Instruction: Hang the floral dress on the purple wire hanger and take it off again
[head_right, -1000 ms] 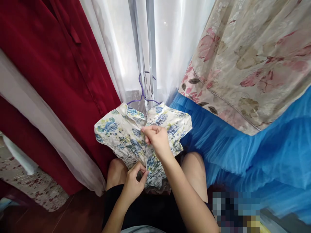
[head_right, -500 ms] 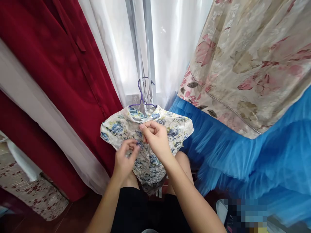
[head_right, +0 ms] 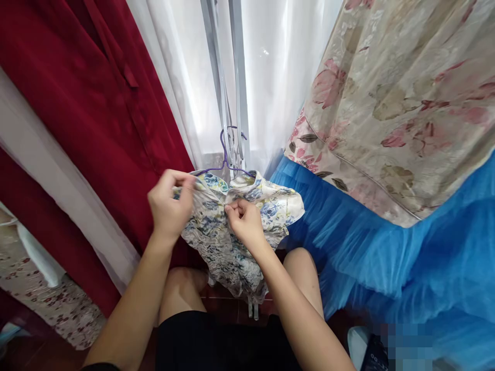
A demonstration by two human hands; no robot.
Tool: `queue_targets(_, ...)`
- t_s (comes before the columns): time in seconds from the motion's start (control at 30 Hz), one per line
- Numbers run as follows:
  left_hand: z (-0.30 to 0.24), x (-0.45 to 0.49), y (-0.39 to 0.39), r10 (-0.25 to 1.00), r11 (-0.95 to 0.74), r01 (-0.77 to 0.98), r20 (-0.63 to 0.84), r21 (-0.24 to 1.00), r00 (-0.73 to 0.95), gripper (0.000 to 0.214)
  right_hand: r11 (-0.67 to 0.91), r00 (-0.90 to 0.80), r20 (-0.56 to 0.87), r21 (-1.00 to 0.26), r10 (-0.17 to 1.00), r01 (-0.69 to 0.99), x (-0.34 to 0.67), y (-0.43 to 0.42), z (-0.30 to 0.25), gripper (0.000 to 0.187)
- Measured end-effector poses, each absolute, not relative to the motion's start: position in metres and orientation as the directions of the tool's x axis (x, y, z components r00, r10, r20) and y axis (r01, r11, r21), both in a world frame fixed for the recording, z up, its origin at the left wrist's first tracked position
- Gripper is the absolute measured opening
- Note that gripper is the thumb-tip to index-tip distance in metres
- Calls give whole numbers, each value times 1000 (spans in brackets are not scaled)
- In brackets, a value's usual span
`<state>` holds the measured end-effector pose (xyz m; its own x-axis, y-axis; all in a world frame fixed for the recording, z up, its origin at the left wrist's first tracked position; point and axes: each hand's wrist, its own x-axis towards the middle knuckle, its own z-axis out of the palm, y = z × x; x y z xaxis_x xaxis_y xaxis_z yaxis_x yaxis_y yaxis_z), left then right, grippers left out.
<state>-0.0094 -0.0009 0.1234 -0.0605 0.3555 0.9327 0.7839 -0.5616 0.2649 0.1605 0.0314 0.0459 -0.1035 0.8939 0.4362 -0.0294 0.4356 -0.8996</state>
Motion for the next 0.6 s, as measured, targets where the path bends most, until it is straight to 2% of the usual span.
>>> queue_targets(0.07,124,-43,10,340,-519,737,896,433,-287,18,396,-151,396,-918,906,-31,162,27,36,26)
queue_targets(0.17,102,-101,35,362,-507,544,738,668,-570,20,351,-199,355,-935,913,-56,166,13,29,27)
queue_targets(0.2,89,-117,42,390,-519,414,639,747,-663,21,340,-206,345,-939,916,-57,166,8,28,26)
queue_targets(0.27,57,-135,53,520,-526,25,344,850,-782,29,326,-217,331,-943,918,-62,164,-1,27,24)
queue_targets(0.33,21,-132,55,597,-483,-144,205,864,-776,39,311,-213,324,-946,922,-90,162,-6,25,24)
queue_targets(0.43,-33,-102,43,688,-409,-289,85,866,-720,45,242,-137,266,-955,954,-172,170,-12,11,25)
queue_targets(0.53,-72,-60,18,766,-334,-436,-28,836,-642,44,147,39,142,-952,989,-269,191,-23,-19,24)
queue_targets(0.6,-84,-32,-1,805,-302,-515,-74,802,-589,40,137,171,90,-947,981,-292,206,-34,-44,27)
